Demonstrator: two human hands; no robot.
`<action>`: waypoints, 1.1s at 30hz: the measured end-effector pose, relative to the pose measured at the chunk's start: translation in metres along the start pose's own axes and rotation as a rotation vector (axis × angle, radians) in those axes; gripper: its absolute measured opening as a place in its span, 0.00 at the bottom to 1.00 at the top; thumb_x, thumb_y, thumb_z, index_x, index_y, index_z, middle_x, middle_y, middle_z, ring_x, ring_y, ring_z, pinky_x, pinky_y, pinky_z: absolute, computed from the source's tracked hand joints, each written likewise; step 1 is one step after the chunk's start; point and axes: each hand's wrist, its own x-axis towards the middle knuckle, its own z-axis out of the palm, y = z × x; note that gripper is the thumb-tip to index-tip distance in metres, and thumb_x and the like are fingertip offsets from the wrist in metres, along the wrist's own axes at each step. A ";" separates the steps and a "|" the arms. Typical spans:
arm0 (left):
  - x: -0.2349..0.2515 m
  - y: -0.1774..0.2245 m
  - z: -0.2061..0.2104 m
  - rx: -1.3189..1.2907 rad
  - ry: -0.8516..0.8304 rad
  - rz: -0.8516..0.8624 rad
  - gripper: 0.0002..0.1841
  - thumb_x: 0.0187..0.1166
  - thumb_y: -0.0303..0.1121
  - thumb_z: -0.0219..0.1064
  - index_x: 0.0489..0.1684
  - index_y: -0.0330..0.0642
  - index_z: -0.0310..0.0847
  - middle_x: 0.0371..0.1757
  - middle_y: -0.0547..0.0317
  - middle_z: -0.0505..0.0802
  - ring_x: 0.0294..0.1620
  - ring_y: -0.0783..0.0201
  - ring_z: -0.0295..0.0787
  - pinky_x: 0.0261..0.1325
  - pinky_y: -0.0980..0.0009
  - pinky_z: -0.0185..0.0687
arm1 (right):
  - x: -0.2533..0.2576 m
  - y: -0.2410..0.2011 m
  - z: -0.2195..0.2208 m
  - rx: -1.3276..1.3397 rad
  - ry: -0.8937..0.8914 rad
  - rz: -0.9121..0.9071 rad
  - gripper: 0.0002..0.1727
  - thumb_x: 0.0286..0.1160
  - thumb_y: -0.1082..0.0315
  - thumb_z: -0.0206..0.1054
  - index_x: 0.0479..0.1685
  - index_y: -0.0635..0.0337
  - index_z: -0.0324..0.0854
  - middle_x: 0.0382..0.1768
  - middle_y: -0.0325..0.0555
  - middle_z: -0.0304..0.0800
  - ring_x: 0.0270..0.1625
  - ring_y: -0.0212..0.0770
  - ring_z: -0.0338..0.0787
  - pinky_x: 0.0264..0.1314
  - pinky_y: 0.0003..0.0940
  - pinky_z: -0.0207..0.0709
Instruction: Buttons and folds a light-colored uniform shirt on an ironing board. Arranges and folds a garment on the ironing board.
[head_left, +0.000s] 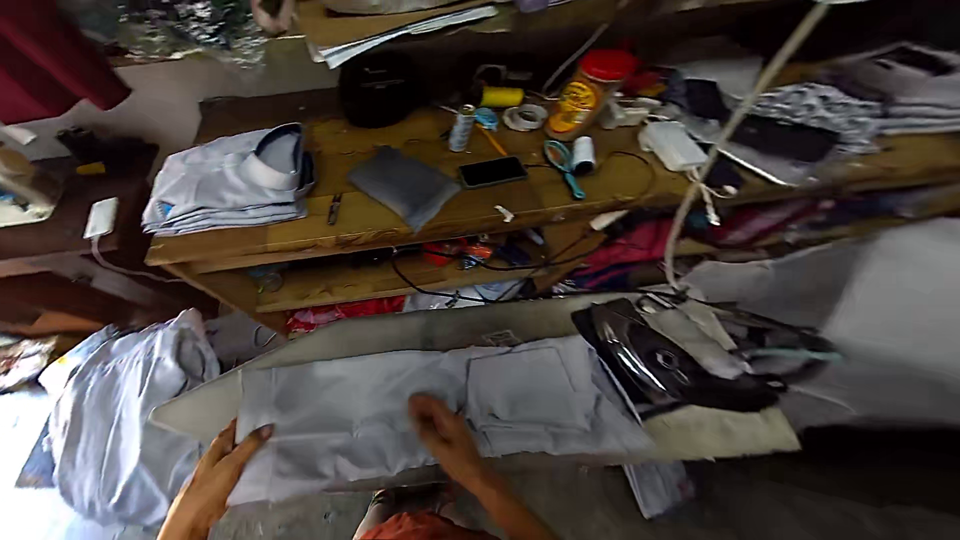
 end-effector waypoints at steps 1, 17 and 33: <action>-0.009 0.018 0.009 -0.062 -0.015 0.037 0.22 0.80 0.30 0.64 0.73 0.35 0.72 0.46 0.59 0.96 0.41 0.69 0.96 0.48 0.67 0.95 | -0.003 0.008 0.005 0.100 -0.043 0.076 0.27 0.76 0.70 0.69 0.76 0.68 0.75 0.70 0.56 0.86 0.69 0.44 0.89 0.73 0.40 0.84; 0.026 0.021 0.221 0.419 -0.329 0.243 0.30 0.76 0.45 0.74 0.72 0.35 0.74 0.55 0.46 0.92 0.50 0.55 0.93 0.56 0.54 0.91 | -0.020 -0.024 -0.239 0.169 0.467 0.240 0.30 0.64 0.76 0.76 0.71 0.68 0.76 0.56 0.47 0.92 0.57 0.33 0.92 0.64 0.31 0.87; -0.028 0.089 0.271 -0.135 -0.939 0.386 0.12 0.73 0.26 0.69 0.52 0.35 0.87 0.44 0.61 0.97 0.46 0.72 0.94 0.54 0.68 0.91 | -0.060 -0.026 -0.162 0.744 0.537 0.450 0.37 0.92 0.37 0.29 0.73 0.55 0.69 0.44 0.48 0.94 0.41 0.47 0.96 0.39 0.46 0.91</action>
